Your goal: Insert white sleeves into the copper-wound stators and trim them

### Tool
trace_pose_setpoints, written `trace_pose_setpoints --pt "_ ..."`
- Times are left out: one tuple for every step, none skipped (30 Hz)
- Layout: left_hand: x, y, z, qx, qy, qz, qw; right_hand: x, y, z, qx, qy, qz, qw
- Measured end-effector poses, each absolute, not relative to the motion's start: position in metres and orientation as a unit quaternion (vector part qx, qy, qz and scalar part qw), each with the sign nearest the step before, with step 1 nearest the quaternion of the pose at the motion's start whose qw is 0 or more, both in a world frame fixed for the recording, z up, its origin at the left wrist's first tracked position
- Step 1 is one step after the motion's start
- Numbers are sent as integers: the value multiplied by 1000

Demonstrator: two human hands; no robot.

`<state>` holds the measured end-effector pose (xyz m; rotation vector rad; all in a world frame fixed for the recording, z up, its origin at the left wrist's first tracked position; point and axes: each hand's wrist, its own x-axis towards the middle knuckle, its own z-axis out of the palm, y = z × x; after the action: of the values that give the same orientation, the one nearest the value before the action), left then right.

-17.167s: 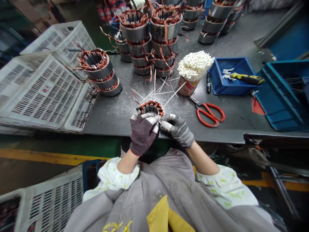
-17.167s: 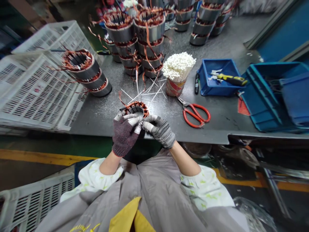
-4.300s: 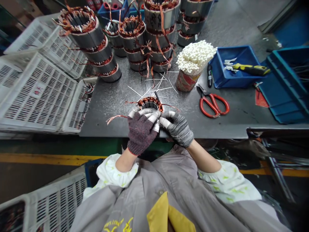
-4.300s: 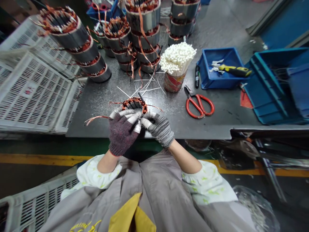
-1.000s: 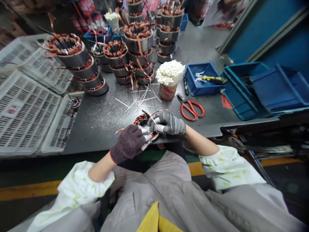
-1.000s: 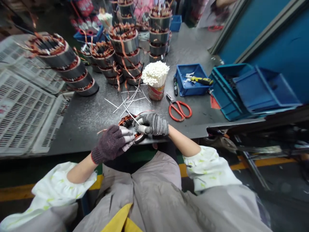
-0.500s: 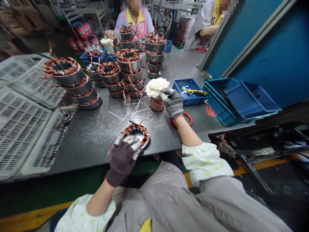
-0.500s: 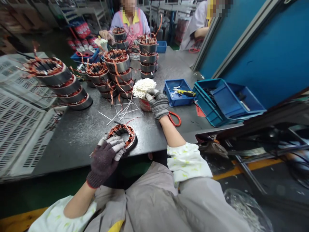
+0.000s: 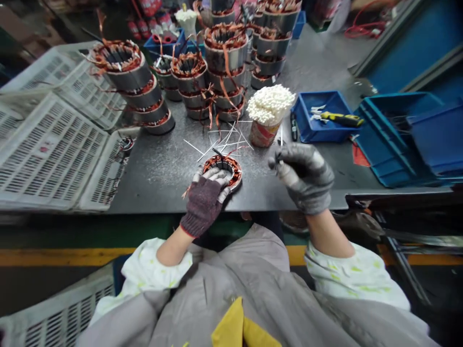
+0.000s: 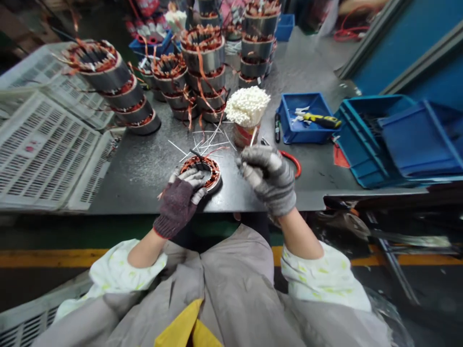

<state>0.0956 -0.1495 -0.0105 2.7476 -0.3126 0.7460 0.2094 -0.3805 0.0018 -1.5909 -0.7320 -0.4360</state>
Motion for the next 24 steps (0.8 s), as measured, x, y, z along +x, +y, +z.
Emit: trace_pose_setpoints --pt "96 -148 -9 954 -109 241 138 194 -385 0 -705 -348 -184 590" --pt "96 -147 -8 958 -110 226 137 181 -388 -1 -715 -370 -185 564" --pt "95 -146 -7 961 -112 215 137 170 -390 -3 -723 -386 -187 542" --pt "95 -145 -6 963 -111 206 136 161 -392 -5 -729 -401 -185 523" --pt "95 -144 -6 964 -108 201 136 154 -393 -6 -732 -413 -188 509" --pt "95 -144 -6 965 -106 198 137 149 -393 -8 -732 -424 -189 499" --pt "95 -144 -6 965 -106 196 138 144 -393 -10 -730 -437 -187 492" --pt "95 -143 -6 965 -107 194 139 140 -394 -12 -725 -449 -176 492" --pt "95 -144 -6 965 -108 195 140 136 -394 -15 -718 -462 -157 496" --pt "95 -144 -6 964 -111 196 141 131 -395 -18 -709 -474 -131 505" --pt "95 -144 -6 963 -114 198 142 127 -397 -22 -700 -483 -98 517" --pt "95 -144 -6 963 -115 200 143 122 -398 -26 -691 -486 -66 530" --pt "94 -144 -6 962 -116 201 142 117 -399 -30 -687 -483 -37 542" --pt "94 -145 -6 963 -114 201 141 113 -400 -34 -685 -477 -14 550" --pt "94 -145 -6 964 -109 199 140 110 -399 -37 -685 -470 4 556" --pt "94 -146 -6 965 -105 198 139 109 -396 -41 -686 -466 17 559" --pt "94 -147 -6 965 -101 199 138 110 -392 -43 -686 -465 26 559" --pt "94 -148 -6 964 -96 203 139 113 -387 -45 -685 -468 29 558" --pt "93 -149 -7 963 -92 210 141 117 -380 -45 -683 -473 27 556" --pt "93 -151 -8 960 -86 221 147 121 -374 -44 -682 -478 22 553" --pt "93 -152 -8 957 -79 233 153 126 -369 -43 -683 -482 14 549" --pt "92 -154 -8 954 -73 245 158 129 -365 -40 -683 -487 1 545" --pt "92 -154 -9 951 -72 254 162 131 -364 -37 -681 -493 -15 541" --pt "91 -155 -8 949 -76 259 162 131 -365 -34 -679 -498 -34 539"
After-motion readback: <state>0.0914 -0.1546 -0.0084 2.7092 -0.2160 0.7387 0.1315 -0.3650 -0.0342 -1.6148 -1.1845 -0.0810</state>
